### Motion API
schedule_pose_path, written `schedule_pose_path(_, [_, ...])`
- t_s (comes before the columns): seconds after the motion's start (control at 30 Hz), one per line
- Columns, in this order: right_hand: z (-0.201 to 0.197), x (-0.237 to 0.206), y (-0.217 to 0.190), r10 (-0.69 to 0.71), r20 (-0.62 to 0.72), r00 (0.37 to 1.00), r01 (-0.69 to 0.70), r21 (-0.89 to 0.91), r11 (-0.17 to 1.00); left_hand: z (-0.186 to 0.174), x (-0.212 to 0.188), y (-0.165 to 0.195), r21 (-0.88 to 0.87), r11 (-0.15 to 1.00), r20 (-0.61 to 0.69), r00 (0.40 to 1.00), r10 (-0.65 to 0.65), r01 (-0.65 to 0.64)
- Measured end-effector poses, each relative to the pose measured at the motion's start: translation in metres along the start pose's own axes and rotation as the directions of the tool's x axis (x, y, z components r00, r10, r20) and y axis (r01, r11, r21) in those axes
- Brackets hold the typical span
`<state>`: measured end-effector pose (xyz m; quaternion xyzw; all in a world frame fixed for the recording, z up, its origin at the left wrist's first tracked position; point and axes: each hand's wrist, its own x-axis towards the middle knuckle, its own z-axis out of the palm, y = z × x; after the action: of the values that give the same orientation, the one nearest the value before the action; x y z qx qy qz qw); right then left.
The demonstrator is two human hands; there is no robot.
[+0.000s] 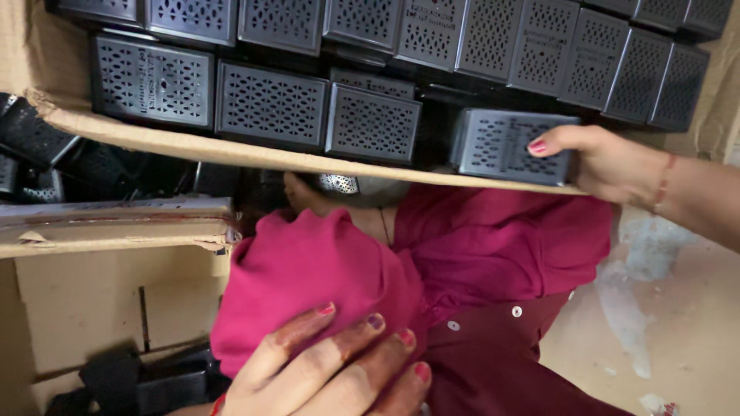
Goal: The person sits on the floor between cartons of black perforated plastic boxes. They pick boxes one at a time from a jumbled pile in one carton, orient them, and arrange them in neat rows inside a second carton, occasionally stacking several in their hand before placing them.
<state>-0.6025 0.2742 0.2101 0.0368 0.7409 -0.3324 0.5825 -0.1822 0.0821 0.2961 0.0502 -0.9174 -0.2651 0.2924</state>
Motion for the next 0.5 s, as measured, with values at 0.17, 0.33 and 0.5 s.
schedule_pose_path(0.17, [0.032,0.033,-0.004,-0.081,0.151,0.985,0.082,0.002,0.997,-0.001,-0.004,-0.008,0.015,0.998,-0.005,0.998,0.055,-0.055])
schedule_pose_path(0.33, [0.046,0.035,-0.016,0.121,0.165,0.979,-0.130,0.047,0.990,0.000,-0.005,-0.010,0.011,0.999,-0.019,0.999,0.039,-0.039])
schedule_pose_path(0.5, [0.037,0.042,-0.014,-0.029,0.140,0.990,0.038,-0.063,0.997,0.002,-0.005,-0.008,-0.008,1.000,-0.002,1.000,-0.012,0.012])
